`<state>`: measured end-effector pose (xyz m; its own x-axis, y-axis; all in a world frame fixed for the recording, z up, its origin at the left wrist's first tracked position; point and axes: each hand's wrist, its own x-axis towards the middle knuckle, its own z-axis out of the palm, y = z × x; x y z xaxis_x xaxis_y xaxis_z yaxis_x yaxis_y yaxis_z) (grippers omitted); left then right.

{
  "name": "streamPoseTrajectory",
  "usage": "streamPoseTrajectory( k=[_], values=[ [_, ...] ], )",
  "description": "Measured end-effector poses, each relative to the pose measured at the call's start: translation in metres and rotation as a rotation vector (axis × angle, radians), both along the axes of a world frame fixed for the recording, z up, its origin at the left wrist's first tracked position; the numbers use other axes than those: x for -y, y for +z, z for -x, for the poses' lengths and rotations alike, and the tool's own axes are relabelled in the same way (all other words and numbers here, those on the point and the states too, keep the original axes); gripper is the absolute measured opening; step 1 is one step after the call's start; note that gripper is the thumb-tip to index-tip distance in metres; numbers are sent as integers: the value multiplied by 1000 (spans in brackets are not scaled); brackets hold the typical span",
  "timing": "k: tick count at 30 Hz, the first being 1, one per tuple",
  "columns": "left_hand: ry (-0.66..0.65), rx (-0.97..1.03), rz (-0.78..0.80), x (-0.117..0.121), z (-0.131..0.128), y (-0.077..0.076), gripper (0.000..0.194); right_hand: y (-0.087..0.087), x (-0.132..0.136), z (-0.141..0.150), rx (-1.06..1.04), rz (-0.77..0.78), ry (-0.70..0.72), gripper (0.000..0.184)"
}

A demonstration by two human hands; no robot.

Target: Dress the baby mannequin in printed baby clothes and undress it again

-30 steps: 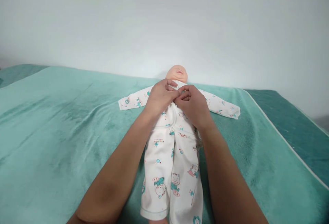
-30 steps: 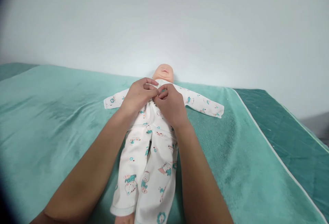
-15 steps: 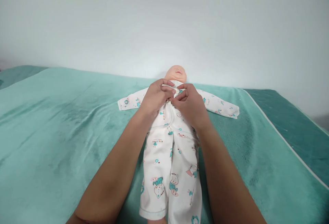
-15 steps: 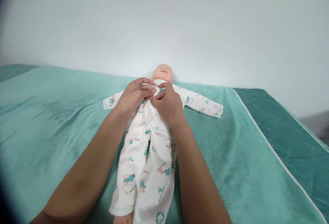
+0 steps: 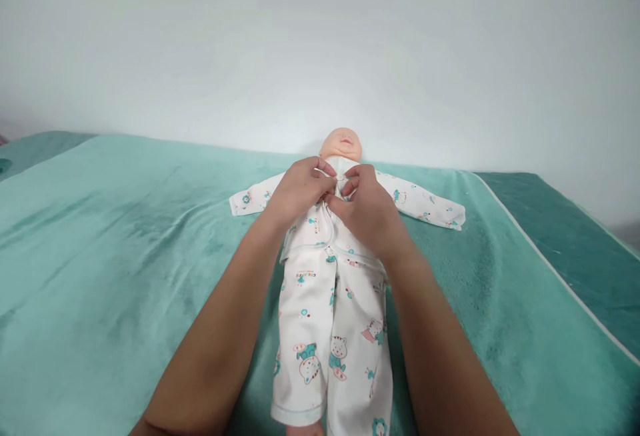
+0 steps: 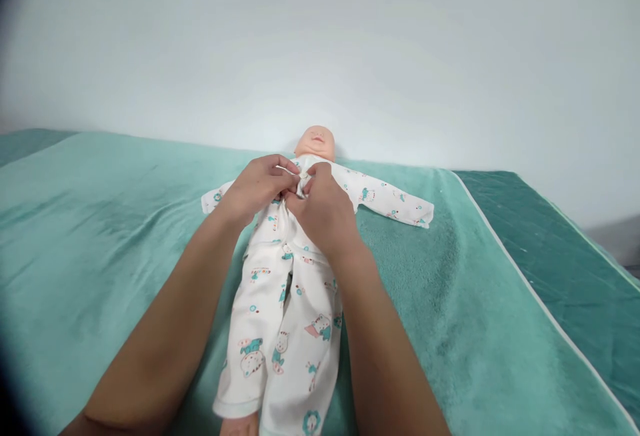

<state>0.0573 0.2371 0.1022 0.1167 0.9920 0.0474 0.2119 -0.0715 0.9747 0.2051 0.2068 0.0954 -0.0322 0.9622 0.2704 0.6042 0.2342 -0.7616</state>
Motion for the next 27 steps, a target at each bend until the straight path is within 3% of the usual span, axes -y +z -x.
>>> streamPoseTrajectory(
  k=[4, 9, 15, 18, 22, 27],
  values=[
    [-14, 25, -9, 5, 3, 2, 9, 9, 15, -1, 161, 9, 9, 33],
    [-41, 22, -17, 11, 6, 1, 9, 11, 34, 8, 375, 6, -35, 27],
    [-81, 14, 5, 18, 14, -1, 9, -1, 43, 12, 363, 28, -155, 12],
    [-142, -35, 29, 22, 23, 1, 9, -4, 39, 0, 220, 14, -101, 15],
    [-252, -140, 32, 25, 31, 8, 15, -6, 30, -19, -209, 103, 19, 12],
    [-258, -242, -24, 26, 28, 13, 16, -9, 23, -27, -565, 163, 44, 22]
  ],
)
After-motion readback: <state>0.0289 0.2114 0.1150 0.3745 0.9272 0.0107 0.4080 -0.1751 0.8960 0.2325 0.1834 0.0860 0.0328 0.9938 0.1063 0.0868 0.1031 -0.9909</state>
